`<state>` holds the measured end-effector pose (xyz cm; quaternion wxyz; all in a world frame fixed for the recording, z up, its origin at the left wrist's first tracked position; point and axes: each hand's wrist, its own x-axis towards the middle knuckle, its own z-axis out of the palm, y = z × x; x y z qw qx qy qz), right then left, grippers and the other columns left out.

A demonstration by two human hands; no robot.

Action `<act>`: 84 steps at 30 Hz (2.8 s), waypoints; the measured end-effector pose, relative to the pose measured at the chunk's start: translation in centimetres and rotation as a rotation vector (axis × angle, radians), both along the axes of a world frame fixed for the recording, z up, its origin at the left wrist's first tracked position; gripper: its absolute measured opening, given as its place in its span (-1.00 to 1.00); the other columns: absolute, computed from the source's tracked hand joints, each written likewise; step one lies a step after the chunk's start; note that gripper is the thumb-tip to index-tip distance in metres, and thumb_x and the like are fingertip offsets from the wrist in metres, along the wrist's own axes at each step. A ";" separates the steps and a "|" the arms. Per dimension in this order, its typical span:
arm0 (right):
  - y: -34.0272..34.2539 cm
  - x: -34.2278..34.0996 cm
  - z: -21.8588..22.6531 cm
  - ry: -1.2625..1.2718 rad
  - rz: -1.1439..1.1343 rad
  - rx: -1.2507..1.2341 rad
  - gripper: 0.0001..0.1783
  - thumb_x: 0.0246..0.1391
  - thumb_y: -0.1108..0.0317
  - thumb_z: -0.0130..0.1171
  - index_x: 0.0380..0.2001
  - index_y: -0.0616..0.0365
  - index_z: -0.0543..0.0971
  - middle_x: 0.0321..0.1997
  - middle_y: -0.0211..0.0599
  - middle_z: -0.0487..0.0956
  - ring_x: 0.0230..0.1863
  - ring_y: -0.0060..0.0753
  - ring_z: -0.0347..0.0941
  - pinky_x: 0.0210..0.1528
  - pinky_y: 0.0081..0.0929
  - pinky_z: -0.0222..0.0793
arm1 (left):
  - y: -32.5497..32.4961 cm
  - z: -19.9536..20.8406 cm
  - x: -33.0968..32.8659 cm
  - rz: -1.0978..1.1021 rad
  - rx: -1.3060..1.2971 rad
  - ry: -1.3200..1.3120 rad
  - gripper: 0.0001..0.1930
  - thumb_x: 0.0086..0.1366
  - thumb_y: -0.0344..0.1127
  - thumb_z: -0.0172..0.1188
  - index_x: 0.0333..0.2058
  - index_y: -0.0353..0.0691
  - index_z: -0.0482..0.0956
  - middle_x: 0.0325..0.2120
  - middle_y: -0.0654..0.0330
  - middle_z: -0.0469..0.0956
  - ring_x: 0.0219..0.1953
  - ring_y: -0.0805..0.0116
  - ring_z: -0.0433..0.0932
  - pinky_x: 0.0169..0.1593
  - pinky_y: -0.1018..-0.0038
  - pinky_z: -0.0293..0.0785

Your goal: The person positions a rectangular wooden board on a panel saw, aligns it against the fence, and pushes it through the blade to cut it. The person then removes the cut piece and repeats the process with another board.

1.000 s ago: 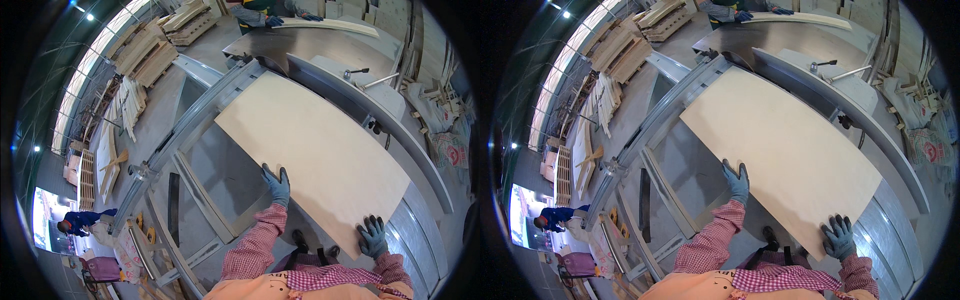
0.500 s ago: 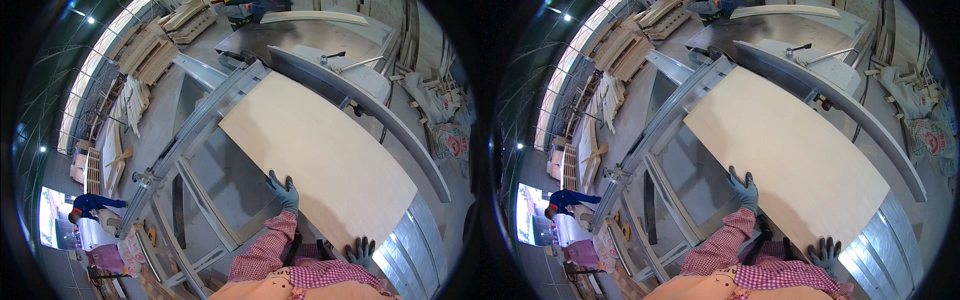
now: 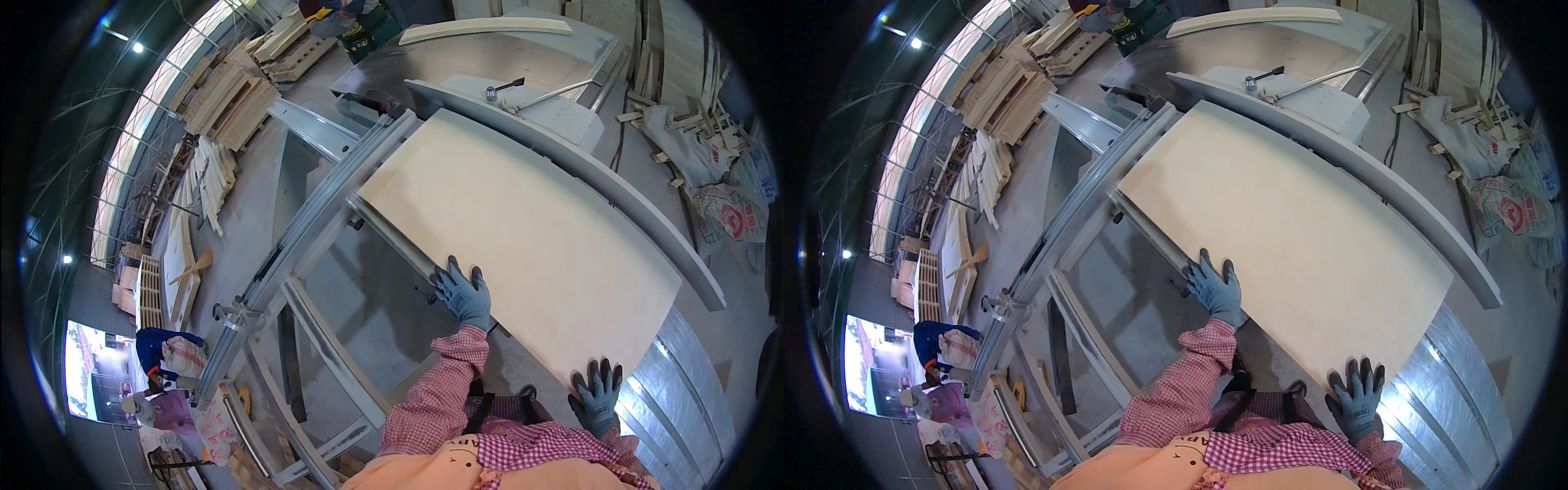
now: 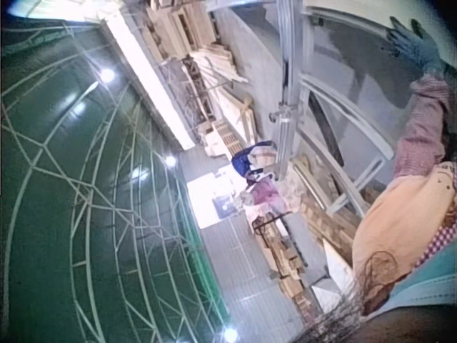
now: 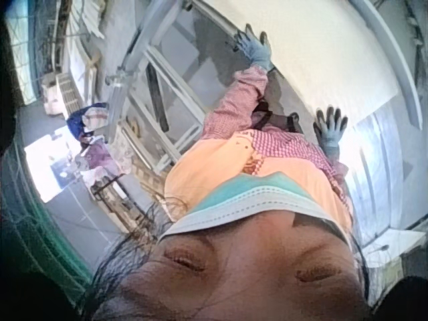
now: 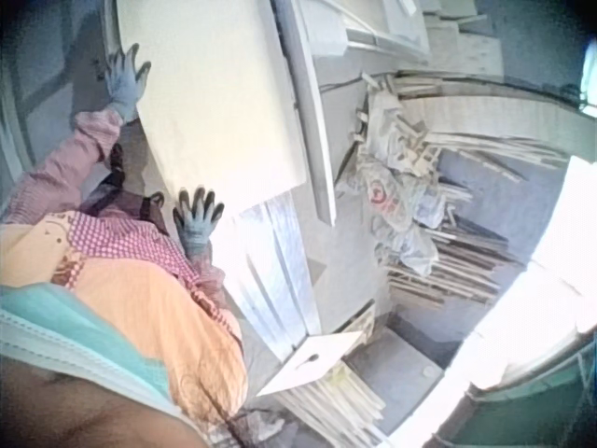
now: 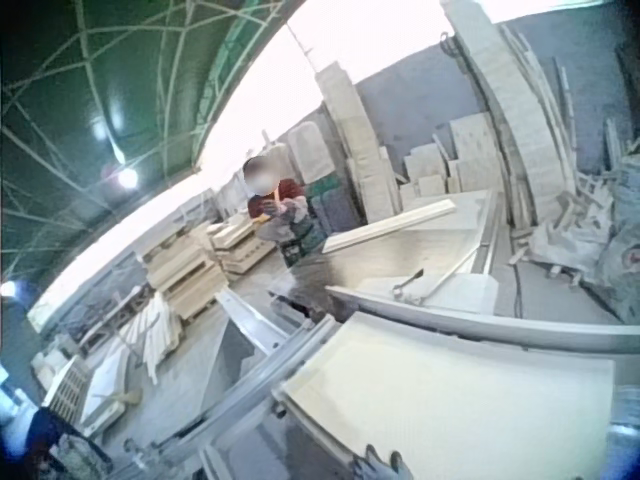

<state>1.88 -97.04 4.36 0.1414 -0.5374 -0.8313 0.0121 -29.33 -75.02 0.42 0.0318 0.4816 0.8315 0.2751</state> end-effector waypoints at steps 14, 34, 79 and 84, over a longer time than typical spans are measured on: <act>2.2 0.5 -0.8 0.004 0.025 -0.032 -0.43 -0.08 -0.01 0.26 0.04 -0.14 0.46 0.38 -0.10 0.19 0.38 0.33 0.02 0.29 0.51 -0.19 | 1.8 0.3 -0.4 -0.008 0.008 0.055 -0.39 0.31 -0.03 0.09 0.28 -0.03 0.21 0.23 -0.34 0.16 0.35 -0.25 -0.01 0.39 -0.03 -0.23; 2.7 -0.1 -0.6 0.014 0.042 -0.046 -0.43 -0.08 0.04 0.27 0.05 -0.11 0.48 0.38 -0.06 0.21 0.39 0.33 0.01 0.33 0.48 -0.27 | 3.0 0.8 -0.5 0.014 0.039 0.043 -0.40 0.34 -0.10 0.04 0.30 -0.09 0.16 0.19 -0.41 0.20 0.34 -0.28 0.02 0.39 -0.02 -0.19; 2.0 1.3 -3.2 -0.093 -0.031 -0.056 -0.37 0.12 -0.14 0.00 0.26 -0.33 0.33 0.45 -0.22 0.12 0.48 0.10 -0.12 0.40 0.32 -0.52 | -21.4 -1.8 18.4 -0.042 -0.160 -1.769 -0.41 0.36 0.17 0.00 0.00 -0.32 0.45 -0.26 0.11 0.53 -0.32 0.42 0.49 -0.32 0.50 0.43; 1.9 0.0 -2.9 -0.082 -0.001 -0.028 -0.35 0.06 -0.15 0.06 0.25 -0.37 0.35 0.45 -0.25 0.12 0.47 0.09 -0.09 0.40 0.34 -0.48 | -18.4 -6.5 17.2 -0.009 -0.145 -1.603 -0.56 0.34 0.10 0.08 -0.37 -0.23 0.54 -0.63 0.30 0.42 -0.62 0.45 0.33 -0.59 0.45 0.25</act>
